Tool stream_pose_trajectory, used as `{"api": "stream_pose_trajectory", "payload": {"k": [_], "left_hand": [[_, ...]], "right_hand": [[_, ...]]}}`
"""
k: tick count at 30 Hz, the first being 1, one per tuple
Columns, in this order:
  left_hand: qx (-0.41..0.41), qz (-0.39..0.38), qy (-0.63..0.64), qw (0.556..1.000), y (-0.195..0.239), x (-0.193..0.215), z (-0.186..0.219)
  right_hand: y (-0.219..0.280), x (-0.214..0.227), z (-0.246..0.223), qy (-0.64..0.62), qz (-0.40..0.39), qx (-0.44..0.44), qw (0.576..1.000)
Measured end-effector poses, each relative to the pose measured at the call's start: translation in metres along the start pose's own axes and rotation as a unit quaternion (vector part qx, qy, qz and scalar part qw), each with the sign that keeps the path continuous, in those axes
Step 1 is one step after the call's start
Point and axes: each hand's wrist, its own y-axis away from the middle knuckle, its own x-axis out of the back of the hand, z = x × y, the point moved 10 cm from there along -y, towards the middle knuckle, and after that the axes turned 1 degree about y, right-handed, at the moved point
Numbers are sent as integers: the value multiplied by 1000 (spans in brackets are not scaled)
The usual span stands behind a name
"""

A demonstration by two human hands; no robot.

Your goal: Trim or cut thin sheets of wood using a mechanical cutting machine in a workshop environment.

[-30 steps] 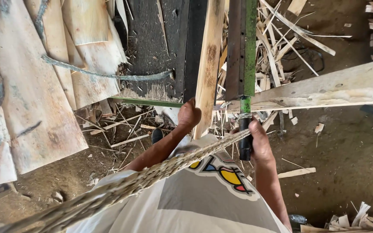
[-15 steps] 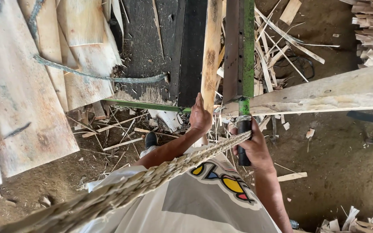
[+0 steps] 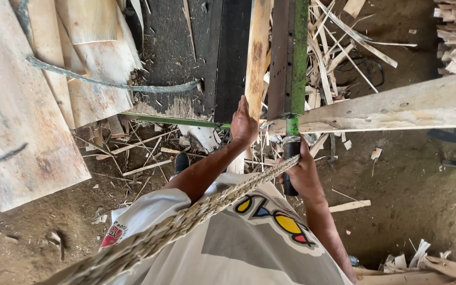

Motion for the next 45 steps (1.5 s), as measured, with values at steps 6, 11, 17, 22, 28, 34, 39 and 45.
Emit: {"api": "stream_pose_trajectory", "payload": {"k": [6, 11, 17, 22, 28, 34, 39, 45], "left_hand": [[174, -110, 108, 973, 1, 24, 0], [161, -100, 97, 977, -1, 9, -8], [152, -122, 113, 974, -5, 24, 6], [159, -124, 130, 971, 1, 27, 3], [53, -83, 162, 982, -16, -42, -49], [148, -121, 133, 972, -45, 35, -69], [136, -101, -18, 985, -41, 123, -39], [-32, -123, -266, 955, -53, 100, 13]], "right_hand": [[-18, 2, 43, 123, 41, -48, 990], [-14, 6, 31, 154, 20, -22, 988], [-23, 23, 59, 276, 83, -30, 957], [-79, -18, 241, -325, 143, -135, 925], [-66, -12, 166, 44, 70, -31, 996], [-39, -6, 88, 140, 56, -53, 987], [-31, 0, 79, 155, 58, -65, 984], [-28, -4, 55, 263, 44, 122, 956]]}}
